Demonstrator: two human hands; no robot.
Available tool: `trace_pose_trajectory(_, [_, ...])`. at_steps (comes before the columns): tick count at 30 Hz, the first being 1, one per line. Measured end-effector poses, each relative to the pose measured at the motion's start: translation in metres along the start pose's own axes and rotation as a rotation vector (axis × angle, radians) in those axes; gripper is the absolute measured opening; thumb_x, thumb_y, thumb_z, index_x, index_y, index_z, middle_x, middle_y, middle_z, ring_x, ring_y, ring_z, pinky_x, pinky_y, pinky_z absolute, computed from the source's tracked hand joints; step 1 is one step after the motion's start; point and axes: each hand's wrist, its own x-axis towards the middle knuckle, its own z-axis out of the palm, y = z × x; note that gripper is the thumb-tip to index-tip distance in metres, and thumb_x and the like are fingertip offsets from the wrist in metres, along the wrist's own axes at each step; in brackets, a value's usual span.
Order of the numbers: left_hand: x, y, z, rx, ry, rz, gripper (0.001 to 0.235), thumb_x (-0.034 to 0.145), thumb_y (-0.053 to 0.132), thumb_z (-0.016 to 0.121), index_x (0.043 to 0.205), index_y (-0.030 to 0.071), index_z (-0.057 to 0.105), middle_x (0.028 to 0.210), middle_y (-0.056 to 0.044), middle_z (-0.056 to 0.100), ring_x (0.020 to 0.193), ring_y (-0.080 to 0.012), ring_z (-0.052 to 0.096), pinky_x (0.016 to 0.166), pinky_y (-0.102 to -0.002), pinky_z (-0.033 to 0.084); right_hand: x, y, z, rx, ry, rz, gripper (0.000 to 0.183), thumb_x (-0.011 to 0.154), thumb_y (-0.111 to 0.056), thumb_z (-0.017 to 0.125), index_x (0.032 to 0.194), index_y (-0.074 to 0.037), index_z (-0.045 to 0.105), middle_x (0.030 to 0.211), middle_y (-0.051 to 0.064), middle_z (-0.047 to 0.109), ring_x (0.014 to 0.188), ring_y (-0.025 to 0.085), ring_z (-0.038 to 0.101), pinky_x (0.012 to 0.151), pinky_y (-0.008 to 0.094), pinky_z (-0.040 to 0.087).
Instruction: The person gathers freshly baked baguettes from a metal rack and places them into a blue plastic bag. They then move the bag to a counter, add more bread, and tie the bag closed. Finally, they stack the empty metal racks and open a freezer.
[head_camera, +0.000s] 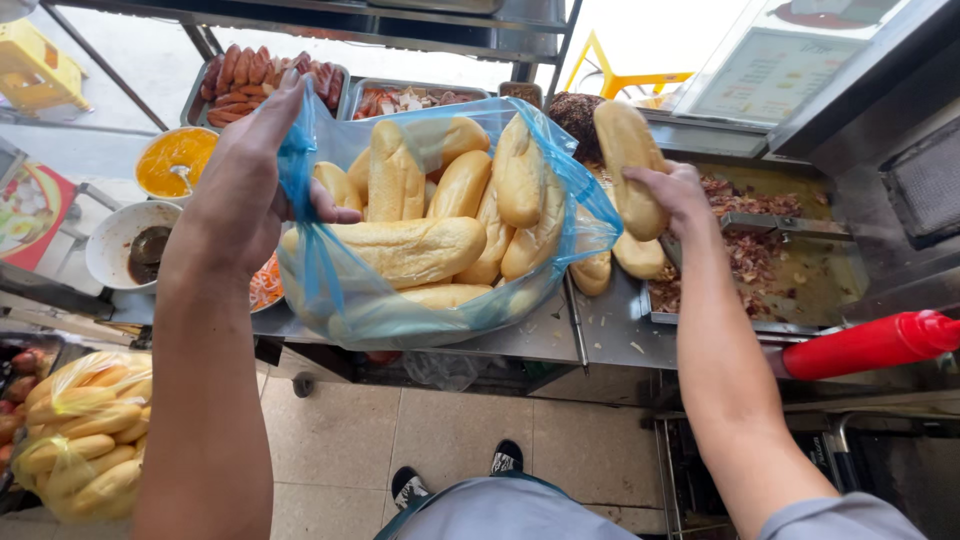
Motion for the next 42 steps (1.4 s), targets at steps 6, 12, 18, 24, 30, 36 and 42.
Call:
trace_pose_trajectory(6, [-0.002, -0.005, -0.005, -0.018, -0.046, -0.005, 0.051, 0.106, 0.047, 0.053, 0.133, 0.005, 0.05, 0.087, -0.002, 0.051, 0.05, -0.0138, 0.056, 0.066, -0.048, 0.067, 0.022, 0.105, 0.027, 0.198, -0.009, 0.354, 0.05, 0.087, -0.029, 0.078, 0.124, 0.004, 0.069, 0.112, 0.014, 0.075, 0.093, 0.022, 0.075, 0.08, 0.037, 0.061])
trace_pose_trajectory(12, [0.007, -0.008, 0.001, -0.107, -0.022, 0.01, 0.051, 0.103, 0.049, 0.05, 0.137, 0.01, 0.049, 0.1, 0.002, 0.061, 0.047, -0.0131, 0.054, 0.066, -0.048, 0.067, 0.023, 0.174, 0.027, -0.016, 0.166, 0.257, 0.055, 0.086, -0.036, 0.078, 0.115, 0.01, 0.07, 0.109, 0.019, 0.075, 0.091, 0.026, 0.074, 0.077, 0.043, 0.061])
trace_pose_trajectory(18, [0.002, -0.001, 0.004, 0.022, -0.024, 0.004, 0.061, 0.101, 0.055, 0.048, 0.13, 0.002, 0.06, 0.095, -0.007, 0.061, 0.045, -0.0126, 0.052, 0.058, -0.041, 0.067, -0.031, 0.048, 0.018, -0.453, 0.306, -0.02, 0.056, 0.078, -0.045, 0.081, 0.102, 0.005, 0.076, 0.123, 0.024, 0.065, 0.102, 0.031, 0.066, 0.078, 0.046, 0.059])
trace_pose_trajectory(24, [0.001, 0.001, 0.003, 0.162, 0.052, -0.044, 0.076, 0.097, 0.063, 0.047, 0.122, -0.006, 0.066, 0.084, -0.014, 0.058, 0.041, -0.0153, 0.056, 0.044, -0.034, 0.06, -0.099, -0.152, 0.054, -0.665, -0.122, -0.928, 0.062, 0.077, -0.051, 0.079, 0.113, -0.001, 0.076, 0.141, 0.017, 0.048, 0.135, 0.035, 0.044, 0.106, 0.055, 0.049])
trace_pose_trajectory(30, [0.009, -0.003, 0.012, 0.003, -0.092, 0.016, 0.094, 0.093, 0.069, 0.043, 0.15, -0.005, 0.033, 0.099, -0.013, 0.069, 0.049, -0.015, 0.063, 0.045, -0.033, 0.061, -0.129, -0.222, 0.212, -1.021, -0.56, -1.251, 0.051, 0.078, -0.056, 0.076, 0.093, -0.007, 0.076, 0.134, 0.012, 0.054, 0.127, 0.034, 0.045, 0.108, 0.052, 0.039])
trace_pose_trajectory(36, [0.016, -0.011, -0.001, -0.146, -0.052, 0.087, 0.096, 0.096, 0.069, 0.039, 0.158, 0.001, 0.015, 0.111, -0.017, 0.067, 0.062, -0.0156, 0.07, 0.052, -0.036, 0.064, -0.134, -0.215, 0.266, -0.903, -0.503, -1.281, 0.068, 0.082, -0.063, 0.076, 0.12, -0.007, 0.07, 0.149, 0.013, 0.049, 0.143, 0.033, 0.037, 0.12, 0.062, 0.012])
trace_pose_trajectory(42, [0.031, -0.025, -0.006, -0.254, -0.05, 0.08, 0.072, 0.101, 0.053, 0.053, 0.157, 0.012, 0.035, 0.122, -0.014, 0.063, 0.058, -0.0177, 0.064, 0.062, -0.043, 0.066, -0.103, -0.171, 0.201, -0.277, -0.45, -0.982, 0.051, 0.104, -0.04, 0.062, 0.142, -0.006, 0.062, 0.145, 0.013, 0.062, 0.137, 0.026, 0.057, 0.119, 0.042, 0.043])
